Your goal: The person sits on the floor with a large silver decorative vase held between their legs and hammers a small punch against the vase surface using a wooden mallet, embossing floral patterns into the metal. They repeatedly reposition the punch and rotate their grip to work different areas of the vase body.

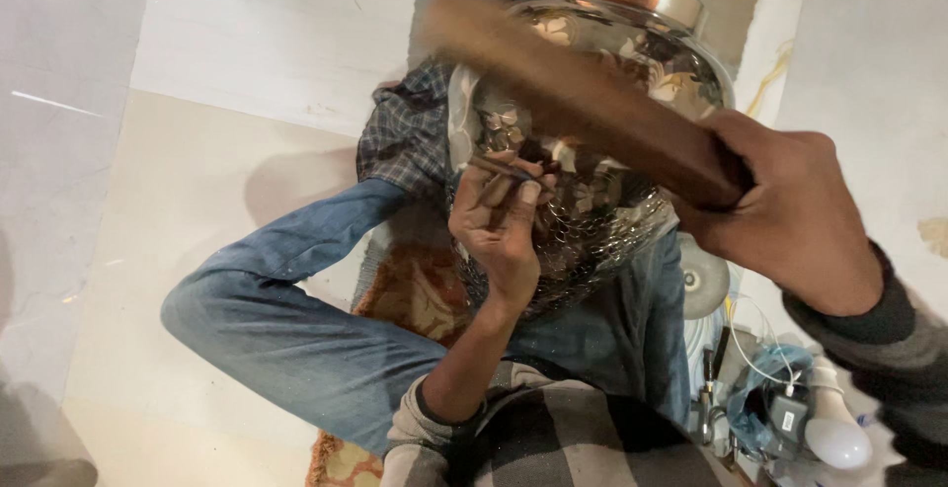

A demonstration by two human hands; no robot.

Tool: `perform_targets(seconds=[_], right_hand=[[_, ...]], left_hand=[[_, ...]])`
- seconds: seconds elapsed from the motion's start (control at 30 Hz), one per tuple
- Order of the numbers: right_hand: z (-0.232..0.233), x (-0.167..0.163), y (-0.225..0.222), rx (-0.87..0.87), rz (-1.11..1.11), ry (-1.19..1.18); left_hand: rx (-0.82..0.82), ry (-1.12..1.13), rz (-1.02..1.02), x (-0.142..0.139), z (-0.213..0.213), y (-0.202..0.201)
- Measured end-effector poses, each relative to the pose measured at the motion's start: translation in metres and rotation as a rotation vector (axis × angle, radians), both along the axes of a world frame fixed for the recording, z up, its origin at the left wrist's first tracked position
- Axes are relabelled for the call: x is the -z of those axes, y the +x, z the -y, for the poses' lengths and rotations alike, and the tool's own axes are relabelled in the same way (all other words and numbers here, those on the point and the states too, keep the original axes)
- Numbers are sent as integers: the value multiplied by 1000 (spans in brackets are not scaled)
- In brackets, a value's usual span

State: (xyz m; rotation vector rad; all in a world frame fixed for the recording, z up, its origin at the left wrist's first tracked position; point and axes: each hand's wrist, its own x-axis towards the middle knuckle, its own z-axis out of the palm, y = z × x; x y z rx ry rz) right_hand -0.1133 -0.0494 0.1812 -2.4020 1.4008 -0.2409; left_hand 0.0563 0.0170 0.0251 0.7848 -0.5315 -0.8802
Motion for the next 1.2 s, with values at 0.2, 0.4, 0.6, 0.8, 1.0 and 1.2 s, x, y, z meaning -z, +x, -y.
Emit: perform_targets(seconds=[0.2,0.4,0.6,0.8,1.0,1.2], right_hand=[[-25,64,-31,401,660,316],[-11,45,-46,218,383,126],[13,-19,-40,-56,232,44],[20,-69,-17,-184,-730,27],[20,-60,-26,-242,-500,-165],[21,-33,-56,-168,-416,-82]], left_hand=[[52,9,212,-19,12,-16],[-237,-4,693,-19,22,-36],[-277,-36,686,-7,21,-46],[-285,224,919,-4,12,-45],[-58,20,893,-17,17,-34],[-9,-46,1053,-29,27,-23]])
